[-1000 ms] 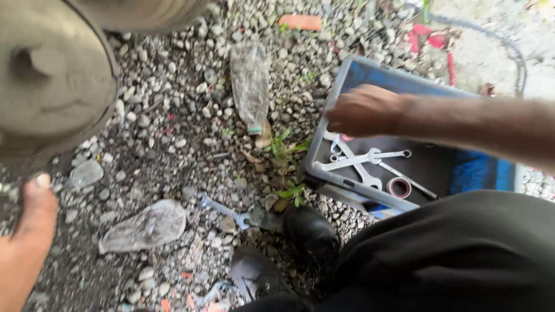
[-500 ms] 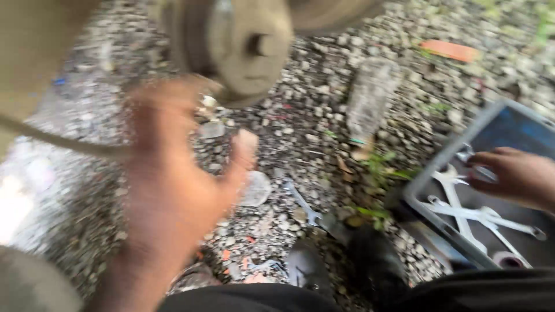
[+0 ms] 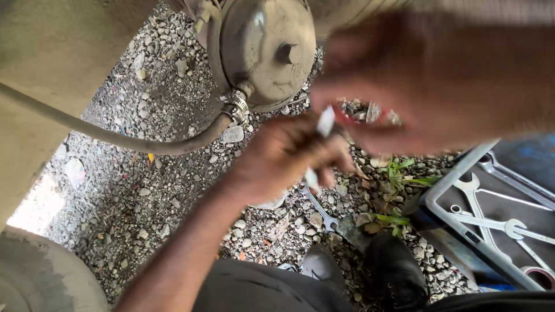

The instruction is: The person uses a wrench to loosen and tighten a bolt on a vehicle's brake assembly. They switch between different wrenches and use a red-handled tool to adjust a hose clamp on the brake line.

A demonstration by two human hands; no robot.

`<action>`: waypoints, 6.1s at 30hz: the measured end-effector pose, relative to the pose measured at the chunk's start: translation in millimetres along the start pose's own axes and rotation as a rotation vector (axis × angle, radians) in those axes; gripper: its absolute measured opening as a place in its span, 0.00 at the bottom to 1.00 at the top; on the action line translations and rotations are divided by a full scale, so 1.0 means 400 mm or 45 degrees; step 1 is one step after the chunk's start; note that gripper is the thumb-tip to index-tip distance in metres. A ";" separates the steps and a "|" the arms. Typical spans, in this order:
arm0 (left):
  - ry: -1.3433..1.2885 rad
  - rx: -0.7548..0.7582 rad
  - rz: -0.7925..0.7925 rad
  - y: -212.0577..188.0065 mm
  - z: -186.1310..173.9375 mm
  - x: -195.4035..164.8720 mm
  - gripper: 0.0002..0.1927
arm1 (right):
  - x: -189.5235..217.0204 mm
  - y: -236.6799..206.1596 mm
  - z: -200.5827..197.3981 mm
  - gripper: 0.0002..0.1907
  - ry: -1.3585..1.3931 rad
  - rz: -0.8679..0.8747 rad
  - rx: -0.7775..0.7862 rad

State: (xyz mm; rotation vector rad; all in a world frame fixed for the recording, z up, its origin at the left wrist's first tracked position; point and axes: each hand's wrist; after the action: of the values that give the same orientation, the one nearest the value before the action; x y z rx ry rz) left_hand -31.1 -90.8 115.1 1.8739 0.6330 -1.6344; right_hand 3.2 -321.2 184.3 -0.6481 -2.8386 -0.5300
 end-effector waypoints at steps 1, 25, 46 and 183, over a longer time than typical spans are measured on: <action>-0.009 -0.090 0.061 -0.010 -0.023 -0.006 0.13 | 0.000 0.017 -0.009 0.15 -0.101 0.047 0.017; 0.903 -0.783 -0.729 -0.088 -0.273 -0.035 0.07 | -0.079 0.217 0.240 0.06 -0.308 0.246 -0.745; 1.106 -1.266 0.116 -0.090 -0.095 0.259 0.33 | -0.115 0.205 0.254 0.09 -0.219 0.252 -0.445; 1.228 -1.916 0.281 -0.003 -0.010 0.317 0.13 | -0.122 0.095 0.367 0.09 -0.392 0.317 -0.751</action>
State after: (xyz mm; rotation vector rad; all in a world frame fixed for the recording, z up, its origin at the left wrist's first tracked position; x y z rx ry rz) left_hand -11.0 -89.2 -10.0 1.2276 1.3915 0.2247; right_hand 49.5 -252.1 48.6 -1.2562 -2.7920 -1.3403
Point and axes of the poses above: each hand's wrist, its own y-axis towards the middle knuckle, its own z-axis out of the palm, x = y × z, and after that the axes turned 8 degrees about z, right-handed
